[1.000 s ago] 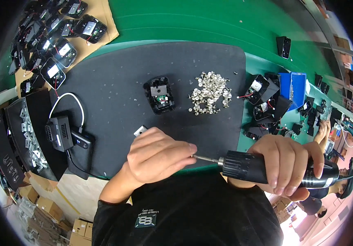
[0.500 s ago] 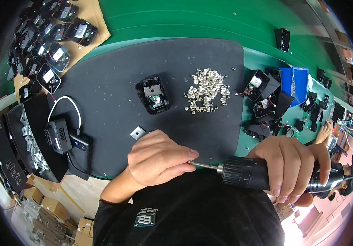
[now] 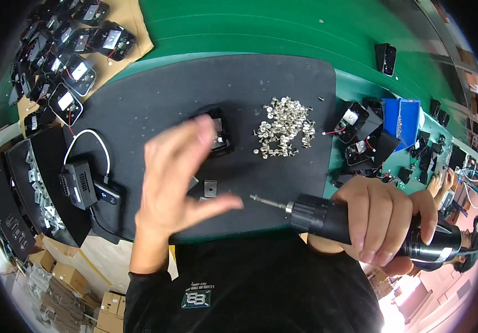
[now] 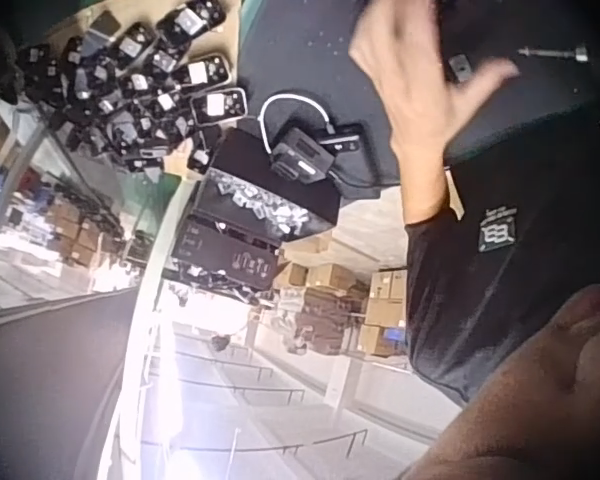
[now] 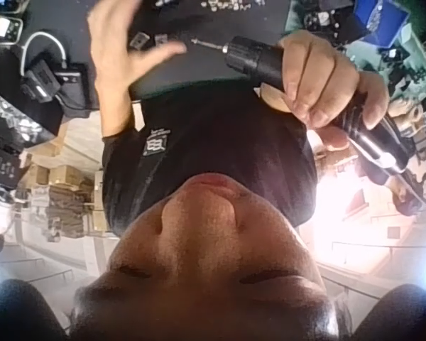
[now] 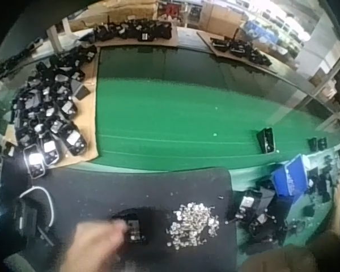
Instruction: The person assembles electronic components by attaching a metal plate to a plastic housing with screws, using an electric screwdriver.
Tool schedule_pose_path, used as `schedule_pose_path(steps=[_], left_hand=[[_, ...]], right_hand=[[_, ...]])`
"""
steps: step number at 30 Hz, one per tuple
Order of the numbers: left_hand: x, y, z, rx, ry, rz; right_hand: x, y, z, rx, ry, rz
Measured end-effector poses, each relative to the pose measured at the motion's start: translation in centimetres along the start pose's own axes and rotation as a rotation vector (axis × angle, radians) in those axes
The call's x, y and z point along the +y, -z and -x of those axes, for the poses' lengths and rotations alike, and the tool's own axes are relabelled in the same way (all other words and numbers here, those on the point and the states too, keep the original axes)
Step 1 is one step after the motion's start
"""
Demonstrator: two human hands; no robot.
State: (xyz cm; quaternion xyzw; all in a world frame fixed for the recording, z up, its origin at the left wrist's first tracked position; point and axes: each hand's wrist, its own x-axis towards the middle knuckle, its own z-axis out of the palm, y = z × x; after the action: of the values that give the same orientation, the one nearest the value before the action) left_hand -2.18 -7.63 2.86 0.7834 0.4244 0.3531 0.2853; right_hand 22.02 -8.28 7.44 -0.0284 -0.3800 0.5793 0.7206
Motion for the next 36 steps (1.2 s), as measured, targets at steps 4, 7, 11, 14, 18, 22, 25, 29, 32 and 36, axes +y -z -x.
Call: schedule_pose_path(steps=[4, 7, 11, 14, 18, 22, 25, 29, 32, 36], left_hand=[[-1.5, -0.1, -0.4, -0.074, 0.161, -0.098], [-2.0, -0.9, -0.4, -0.131, 0.184, -0.198], [-1.4, -0.9, -0.6, -0.143, 0.168, -0.060], [-1.9, -1.1, -0.4, -0.153, 0.123, -0.063], [-2.2, -1.3, -0.6, -0.128, 0.127, -0.019], [-2.0, -0.9, -0.5, -0.120, 0.146, -0.021], [-2.3, -1.2, -0.5, -0.112, 0.149, 0.005], [-2.2, -1.1, -0.5, -0.121, 0.160, 0.003], [-2.2, -1.1, -0.7, -0.126, 0.164, 0.001], [-2.3, -1.2, -0.7, -0.147, 0.169, -0.005]], right_hand=[[1.8, -1.5, 0.2, 0.214, 0.005, 0.262], [2.8, -1.4, -0.3, 0.209, -0.005, 0.295], [4.2, -1.1, -1.0, 0.202, -0.024, 0.322], [5.1, -1.3, -1.3, 0.209, -0.065, 0.326], [5.8, -1.5, -1.4, 0.166, -0.127, 0.363], [5.8, -1.6, -1.3, 0.174, -0.137, 0.360], [6.1, -1.3, -1.2, 0.170, -0.150, 0.378], [6.5, -0.6, -0.9, 0.123, -0.049, 0.410], [5.8, -0.9, -1.3, 0.075, -0.180, 0.378], [6.3, -0.4, -1.1, 0.138, -0.047, 0.428]])
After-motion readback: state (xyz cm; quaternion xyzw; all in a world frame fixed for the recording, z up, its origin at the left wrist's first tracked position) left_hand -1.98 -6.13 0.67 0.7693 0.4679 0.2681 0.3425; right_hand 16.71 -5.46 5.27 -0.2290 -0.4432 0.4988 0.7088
